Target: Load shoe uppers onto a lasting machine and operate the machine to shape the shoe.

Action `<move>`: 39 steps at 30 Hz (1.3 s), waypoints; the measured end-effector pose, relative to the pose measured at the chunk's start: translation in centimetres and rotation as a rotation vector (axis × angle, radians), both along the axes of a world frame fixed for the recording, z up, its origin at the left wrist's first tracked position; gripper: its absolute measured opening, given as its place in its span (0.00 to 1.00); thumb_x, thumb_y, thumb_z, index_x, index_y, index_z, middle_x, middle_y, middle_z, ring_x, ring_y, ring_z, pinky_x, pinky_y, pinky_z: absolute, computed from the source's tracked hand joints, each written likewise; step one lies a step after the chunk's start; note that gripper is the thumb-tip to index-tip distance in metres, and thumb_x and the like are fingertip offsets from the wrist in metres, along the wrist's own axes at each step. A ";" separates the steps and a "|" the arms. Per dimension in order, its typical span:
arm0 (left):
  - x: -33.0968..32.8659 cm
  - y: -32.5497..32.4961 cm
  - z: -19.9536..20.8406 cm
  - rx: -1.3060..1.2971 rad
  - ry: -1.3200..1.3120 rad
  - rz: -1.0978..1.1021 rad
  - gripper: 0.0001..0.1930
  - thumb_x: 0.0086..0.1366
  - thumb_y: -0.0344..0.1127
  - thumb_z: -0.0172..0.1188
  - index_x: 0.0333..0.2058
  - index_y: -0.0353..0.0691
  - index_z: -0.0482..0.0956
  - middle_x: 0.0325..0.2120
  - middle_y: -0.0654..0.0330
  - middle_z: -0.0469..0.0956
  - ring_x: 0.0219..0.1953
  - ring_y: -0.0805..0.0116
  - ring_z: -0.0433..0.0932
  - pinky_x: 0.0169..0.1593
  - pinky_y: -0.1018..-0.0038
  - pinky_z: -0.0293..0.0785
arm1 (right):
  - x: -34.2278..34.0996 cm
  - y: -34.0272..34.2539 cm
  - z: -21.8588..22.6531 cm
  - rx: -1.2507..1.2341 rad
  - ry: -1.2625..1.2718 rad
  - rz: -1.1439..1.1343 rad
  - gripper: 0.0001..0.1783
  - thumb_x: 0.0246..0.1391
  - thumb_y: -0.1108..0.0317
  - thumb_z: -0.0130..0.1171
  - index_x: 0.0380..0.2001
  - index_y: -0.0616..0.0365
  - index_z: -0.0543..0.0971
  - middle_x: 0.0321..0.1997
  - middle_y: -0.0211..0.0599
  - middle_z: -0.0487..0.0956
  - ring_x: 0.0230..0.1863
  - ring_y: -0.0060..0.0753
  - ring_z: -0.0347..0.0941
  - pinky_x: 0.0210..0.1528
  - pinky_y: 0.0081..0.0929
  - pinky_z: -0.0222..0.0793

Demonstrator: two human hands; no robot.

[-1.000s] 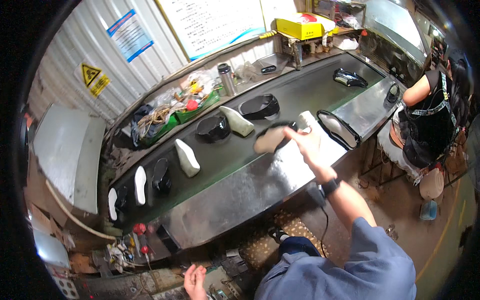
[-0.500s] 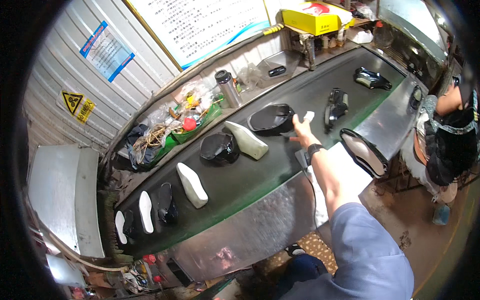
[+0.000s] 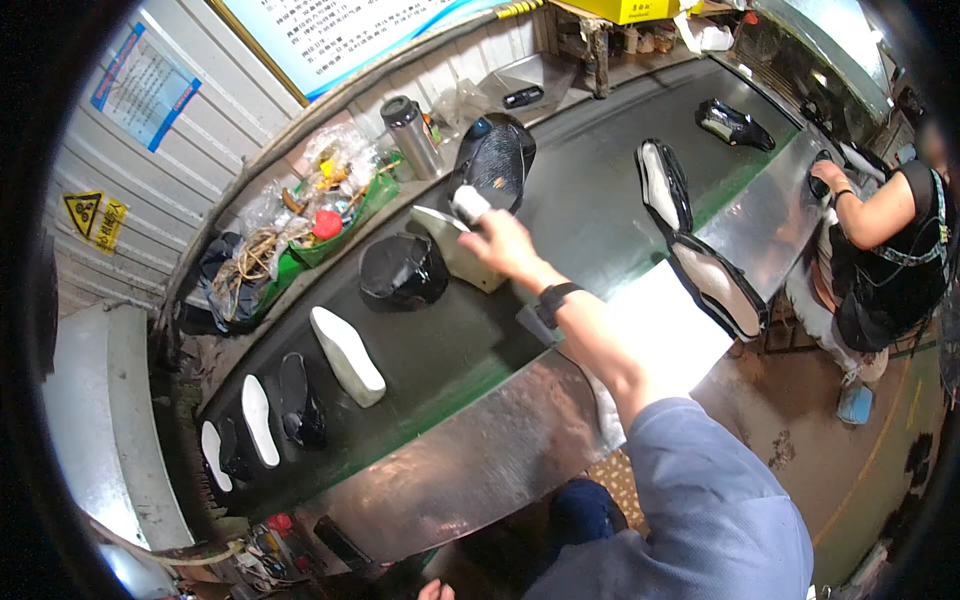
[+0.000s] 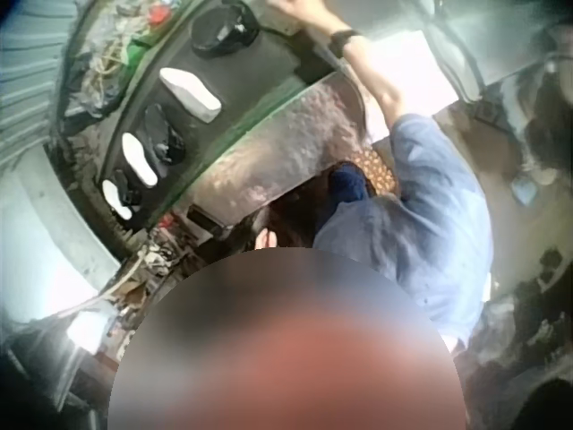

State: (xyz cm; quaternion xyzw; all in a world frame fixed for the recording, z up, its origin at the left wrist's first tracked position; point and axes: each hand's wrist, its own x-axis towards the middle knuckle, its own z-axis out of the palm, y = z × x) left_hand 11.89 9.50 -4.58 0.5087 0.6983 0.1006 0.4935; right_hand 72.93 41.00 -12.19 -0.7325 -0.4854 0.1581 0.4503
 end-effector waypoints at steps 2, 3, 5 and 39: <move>0.7 1.0 0.2 0.012 -0.028 0.018 0.20 0.69 0.33 0.63 0.55 0.29 0.74 0.50 0.53 0.79 0.52 0.67 0.77 0.57 0.72 0.72 | -3.1 -1.2 -3.0 -0.088 -0.419 0.128 0.37 0.43 0.48 0.72 0.52 0.60 0.78 0.65 0.62 0.65 0.66 0.61 0.59 0.62 0.53 0.66; 0.7 1.2 0.1 0.020 -0.053 0.038 0.20 0.69 0.33 0.63 0.56 0.29 0.74 0.50 0.53 0.79 0.52 0.67 0.77 0.57 0.71 0.72 | -4.4 -1.7 -3.5 -0.192 -0.599 0.129 0.32 0.41 0.55 0.73 0.49 0.60 0.78 0.69 0.62 0.58 0.67 0.66 0.56 0.59 0.57 0.68; 1.0 1.6 -0.1 0.019 -0.075 0.042 0.21 0.68 0.33 0.64 0.56 0.29 0.74 0.50 0.53 0.79 0.52 0.67 0.77 0.57 0.72 0.72 | -4.3 -1.8 -4.0 -0.206 -0.589 0.061 0.30 0.37 0.62 0.73 0.47 0.58 0.79 0.68 0.62 0.57 0.66 0.64 0.57 0.56 0.58 0.71; 14.9 10.2 -4.4 -0.197 -0.576 0.413 0.54 0.52 0.18 0.61 0.73 0.51 0.42 0.61 0.48 0.64 0.57 0.52 0.70 0.57 0.56 0.72 | -25.2 -31.4 13.2 -0.018 0.119 0.183 0.10 0.59 0.71 0.60 0.31 0.69 0.74 0.26 0.62 0.74 0.30 0.66 0.72 0.32 0.47 0.64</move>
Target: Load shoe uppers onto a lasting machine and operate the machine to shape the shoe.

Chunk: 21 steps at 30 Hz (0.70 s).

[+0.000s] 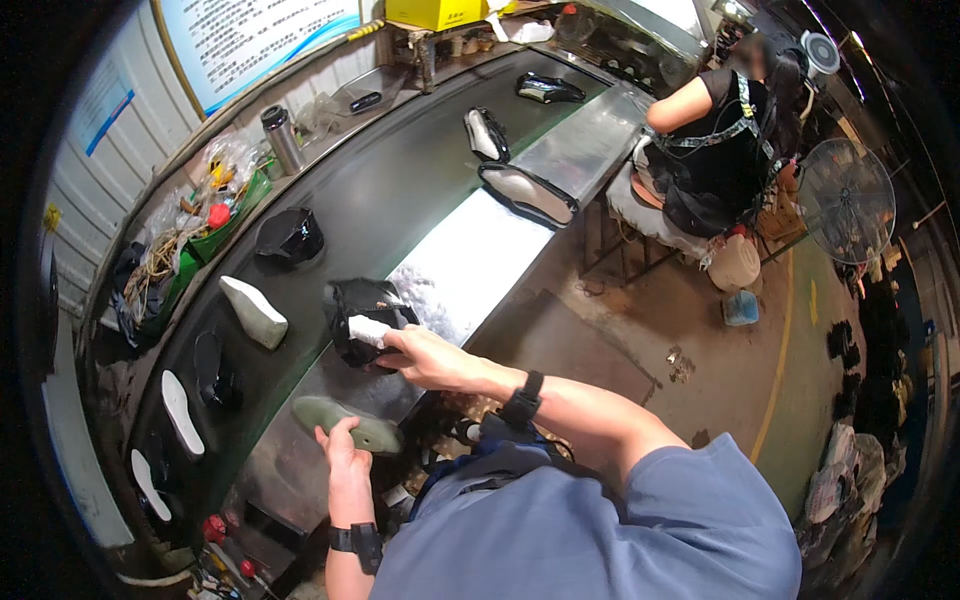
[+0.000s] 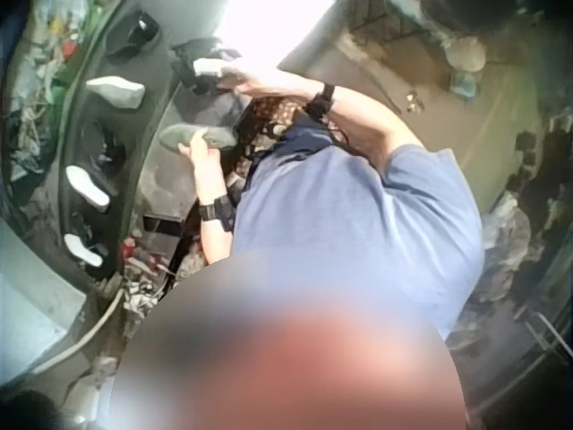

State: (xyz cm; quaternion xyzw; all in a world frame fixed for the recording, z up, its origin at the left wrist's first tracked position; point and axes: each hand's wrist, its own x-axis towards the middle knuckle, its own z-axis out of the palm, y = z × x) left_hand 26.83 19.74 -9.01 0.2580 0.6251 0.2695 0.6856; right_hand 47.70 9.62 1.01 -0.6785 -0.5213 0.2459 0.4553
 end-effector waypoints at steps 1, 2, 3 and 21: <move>-0.2 -0.2 -1.4 0.009 0.065 0.077 0.52 0.53 0.18 0.62 0.73 0.49 0.43 0.62 0.48 0.63 0.58 0.51 0.69 0.57 0.55 0.72 | -0.1 -0.1 -0.6 0.010 0.003 -0.029 0.12 0.59 0.70 0.60 0.29 0.69 0.73 0.25 0.62 0.74 0.30 0.66 0.73 0.31 0.49 0.64; 0.0 -0.3 -1.5 0.013 0.063 0.069 0.52 0.53 0.18 0.62 0.73 0.49 0.43 0.62 0.48 0.63 0.58 0.51 0.69 0.57 0.55 0.72 | 0.1 -0.2 -1.1 0.014 0.002 -0.036 0.12 0.59 0.70 0.60 0.29 0.69 0.73 0.25 0.62 0.74 0.30 0.66 0.73 0.31 0.49 0.64; 0.1 -0.3 -1.6 0.060 0.105 0.086 0.49 0.55 0.21 0.63 0.72 0.46 0.45 0.63 0.48 0.62 0.59 0.51 0.69 0.59 0.55 0.70 | 0.3 -0.3 -1.5 -0.066 -0.033 0.047 0.12 0.60 0.68 0.60 0.31 0.68 0.74 0.27 0.60 0.75 0.31 0.63 0.73 0.33 0.48 0.65; -5.9 11.8 -3.3 0.249 0.089 -0.223 0.26 0.67 0.44 0.64 0.58 0.36 0.74 0.57 0.51 0.74 0.52 0.54 0.77 0.51 0.58 0.79 | -6.7 -3.5 -10.6 0.208 -0.490 0.617 0.11 0.50 0.66 0.59 0.38 0.54 0.78 0.37 0.40 0.76 0.47 0.46 0.70 0.66 0.60 0.56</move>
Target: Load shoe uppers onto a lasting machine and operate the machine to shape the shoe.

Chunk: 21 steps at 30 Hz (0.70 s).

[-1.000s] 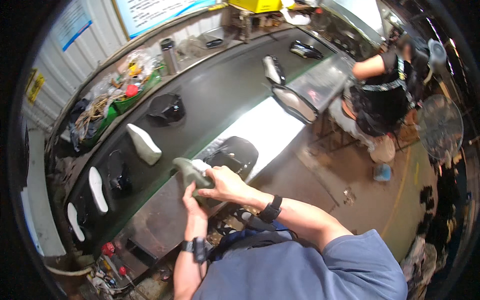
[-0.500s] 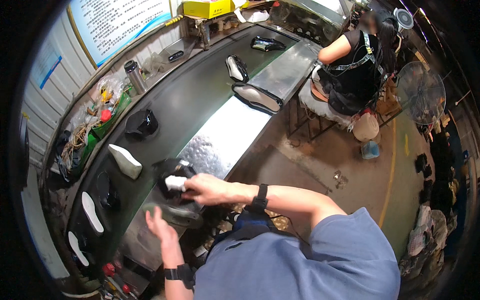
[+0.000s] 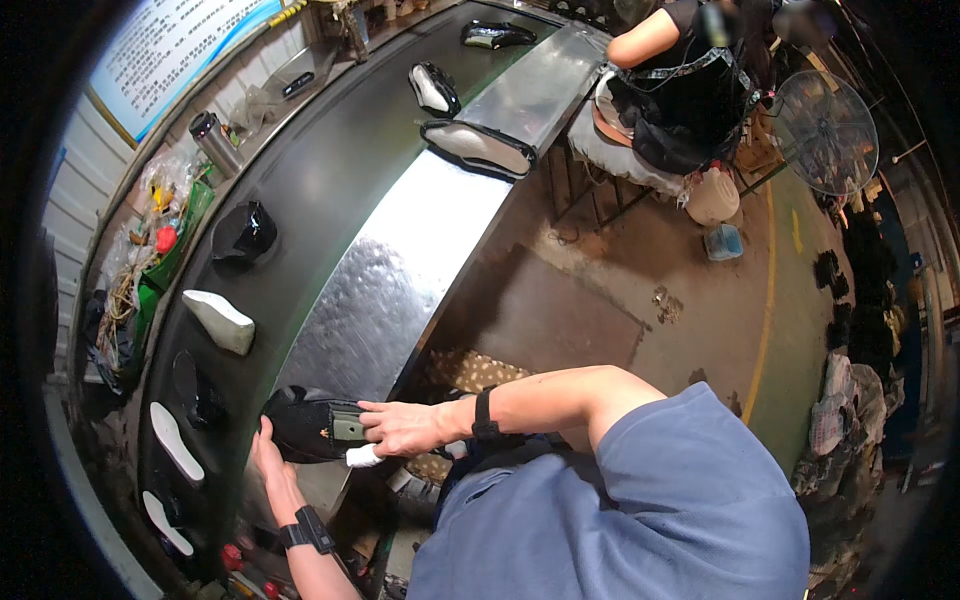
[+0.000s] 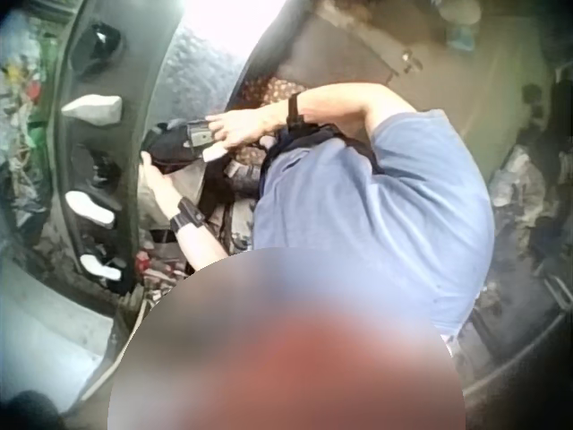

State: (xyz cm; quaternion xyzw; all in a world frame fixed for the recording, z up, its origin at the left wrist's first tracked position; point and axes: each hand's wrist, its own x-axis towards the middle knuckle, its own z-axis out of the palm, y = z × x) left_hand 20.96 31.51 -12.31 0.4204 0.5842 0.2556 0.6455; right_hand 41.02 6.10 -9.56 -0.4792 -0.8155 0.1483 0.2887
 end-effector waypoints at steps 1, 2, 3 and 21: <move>1.3 -0.5 0.7 -0.013 0.007 -0.007 0.26 0.67 0.44 0.64 0.58 0.36 0.74 0.57 0.51 0.74 0.52 0.54 0.77 0.51 0.58 0.79 | 0.1 -0.1 0.1 0.053 0.116 -0.041 0.12 0.50 0.67 0.59 0.39 0.55 0.78 0.41 0.43 0.74 0.47 0.47 0.68 0.61 0.56 0.62; 3.0 -0.9 1.2 0.018 0.085 0.024 0.26 0.67 0.44 0.64 0.58 0.35 0.74 0.57 0.50 0.74 0.52 0.55 0.77 0.50 0.59 0.79 | -0.1 -0.3 0.4 0.030 0.249 -0.121 0.17 0.50 0.69 0.59 0.45 0.58 0.77 0.45 0.47 0.68 0.46 0.50 0.65 0.50 0.51 0.69; 3.5 -1.2 2.1 0.057 0.166 0.067 0.26 0.67 0.44 0.63 0.58 0.35 0.74 0.57 0.50 0.73 0.51 0.56 0.77 0.49 0.60 0.79 | -0.6 0.6 0.3 -0.107 0.286 -0.192 0.30 0.47 0.68 0.65 0.56 0.56 0.73 0.54 0.52 0.66 0.54 0.57 0.64 0.52 0.48 0.72; 2.1 -4.5 -0.8 0.488 0.906 -0.122 0.28 0.55 0.53 0.66 0.37 0.27 0.78 0.34 0.42 0.82 0.42 0.39 0.80 0.52 0.54 0.72 | -0.7 0.7 -7.0 -0.140 0.481 -0.055 0.54 0.44 0.62 0.72 0.71 0.61 0.54 0.74 0.59 0.53 0.76 0.58 0.47 0.77 0.54 0.40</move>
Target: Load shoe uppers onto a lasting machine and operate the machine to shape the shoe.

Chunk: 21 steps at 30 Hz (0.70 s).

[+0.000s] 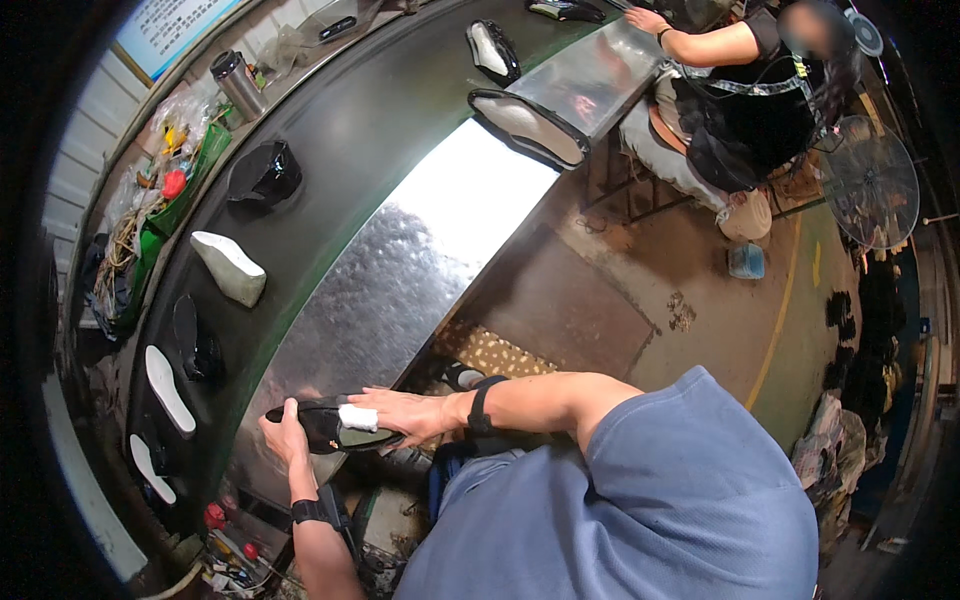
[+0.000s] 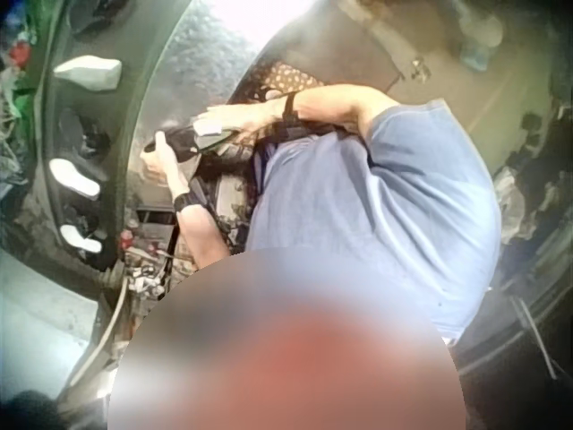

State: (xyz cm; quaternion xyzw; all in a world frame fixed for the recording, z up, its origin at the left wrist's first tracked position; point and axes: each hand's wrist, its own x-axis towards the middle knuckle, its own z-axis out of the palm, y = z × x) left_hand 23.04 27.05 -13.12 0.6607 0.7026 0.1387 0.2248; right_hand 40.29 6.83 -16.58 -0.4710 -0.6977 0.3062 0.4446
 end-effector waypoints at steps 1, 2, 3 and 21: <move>0.3 0.2 0.2 -0.022 -0.004 0.010 0.27 0.55 0.51 0.65 0.38 0.28 0.78 0.35 0.41 0.82 0.43 0.40 0.80 0.52 0.54 0.72 | 0.3 0.2 0.0 -0.016 0.004 0.001 0.54 0.44 0.62 0.73 0.71 0.61 0.55 0.74 0.59 0.54 0.76 0.58 0.47 0.77 0.53 0.41; 0.7 0.5 0.3 -0.043 -0.008 0.022 0.26 0.54 0.50 0.65 0.38 0.28 0.78 0.36 0.40 0.82 0.43 0.41 0.80 0.52 0.54 0.72 | 0.7 0.5 0.0 -0.030 0.007 0.005 0.55 0.43 0.61 0.73 0.71 0.61 0.55 0.74 0.59 0.54 0.76 0.58 0.48 0.77 0.53 0.43; 0.0 1.1 0.3 -0.030 0.000 0.049 0.26 0.54 0.50 0.65 0.38 0.28 0.78 0.36 0.40 0.82 0.43 0.41 0.80 0.52 0.54 0.72 | 0.3 1.0 0.4 -0.093 0.033 0.022 0.52 0.44 0.61 0.71 0.70 0.61 0.56 0.74 0.58 0.56 0.75 0.58 0.50 0.77 0.50 0.45; -18.1 -13.4 18.7 0.515 -0.368 0.539 0.16 0.59 0.45 0.67 0.33 0.37 0.77 0.23 0.47 0.79 0.26 0.57 0.79 0.36 0.62 0.75 | -13.5 7.4 20.3 -1.088 0.519 0.528 0.38 0.66 0.57 0.58 0.71 0.61 0.57 0.62 0.43 0.73 0.60 0.31 0.70 0.62 0.30 0.66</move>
